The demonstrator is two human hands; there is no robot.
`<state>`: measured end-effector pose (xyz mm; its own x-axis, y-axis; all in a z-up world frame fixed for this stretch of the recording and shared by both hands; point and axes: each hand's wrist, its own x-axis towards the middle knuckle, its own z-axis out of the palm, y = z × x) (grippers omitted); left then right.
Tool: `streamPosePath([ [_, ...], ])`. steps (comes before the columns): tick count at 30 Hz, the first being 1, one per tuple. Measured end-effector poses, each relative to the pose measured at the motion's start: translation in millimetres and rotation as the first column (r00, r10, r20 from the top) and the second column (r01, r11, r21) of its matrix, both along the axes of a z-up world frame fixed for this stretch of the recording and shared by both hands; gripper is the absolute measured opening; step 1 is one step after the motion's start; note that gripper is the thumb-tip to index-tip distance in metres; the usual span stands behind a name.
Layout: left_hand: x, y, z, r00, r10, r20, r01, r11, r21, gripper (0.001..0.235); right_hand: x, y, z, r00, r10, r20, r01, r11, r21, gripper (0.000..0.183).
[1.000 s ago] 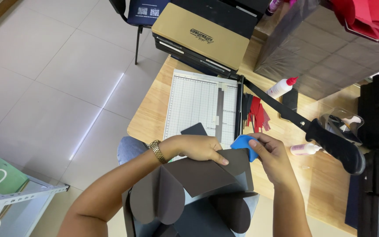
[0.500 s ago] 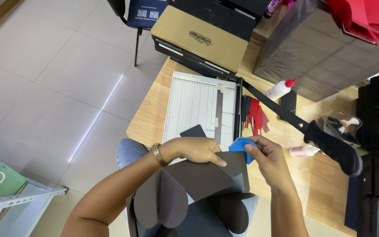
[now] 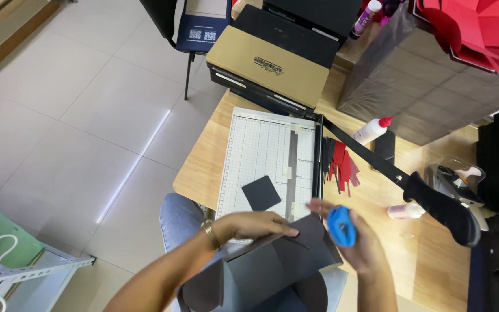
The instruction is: Cutting cardstock with a paper trimmer and assembling a paper box using tape
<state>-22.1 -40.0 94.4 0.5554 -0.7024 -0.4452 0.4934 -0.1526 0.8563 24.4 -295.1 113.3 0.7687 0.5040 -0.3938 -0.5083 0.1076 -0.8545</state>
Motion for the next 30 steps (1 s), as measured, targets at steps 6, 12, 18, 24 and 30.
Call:
streamPosePath([
  [6, -46.7, 14.6, -36.0, 0.922, 0.072, 0.381, -0.069, 0.997, -0.023, 0.058, -30.9, -2.3, -33.4, 0.993, -0.042, -0.106, 0.026, 0.989, -0.147, 0.066],
  [12, -86.9, 49.9, -29.0, 0.8, 0.357, 0.481, -0.082, 0.86, -0.503, 0.097, -60.9, -15.6, -78.3, 0.954, -0.192, -0.231, 0.179, 0.981, -0.079, 0.058],
  [18, -102.6, 60.0, -54.0, 0.978, 0.209, -0.01, -0.17, 0.764, -0.622, 0.116, -75.4, -19.5, -92.4, 0.916, -0.287, -0.28, 0.255, 0.956, -0.146, 0.06],
  [24, -98.8, 42.5, -65.1, 0.882, 0.334, -0.333, -0.436, 0.846, -0.306, 0.081, -74.6, -15.3, -74.1, 0.858, -0.379, -0.347, 0.371, 0.924, -0.092, 0.06],
  [30, -63.8, 29.9, -54.8, 0.675, 0.494, -0.548, -0.618, 0.784, -0.054, 0.042, -68.6, -22.0, -53.4, 0.871, -0.443, -0.215, 0.427, 0.897, -0.115, 0.071],
])
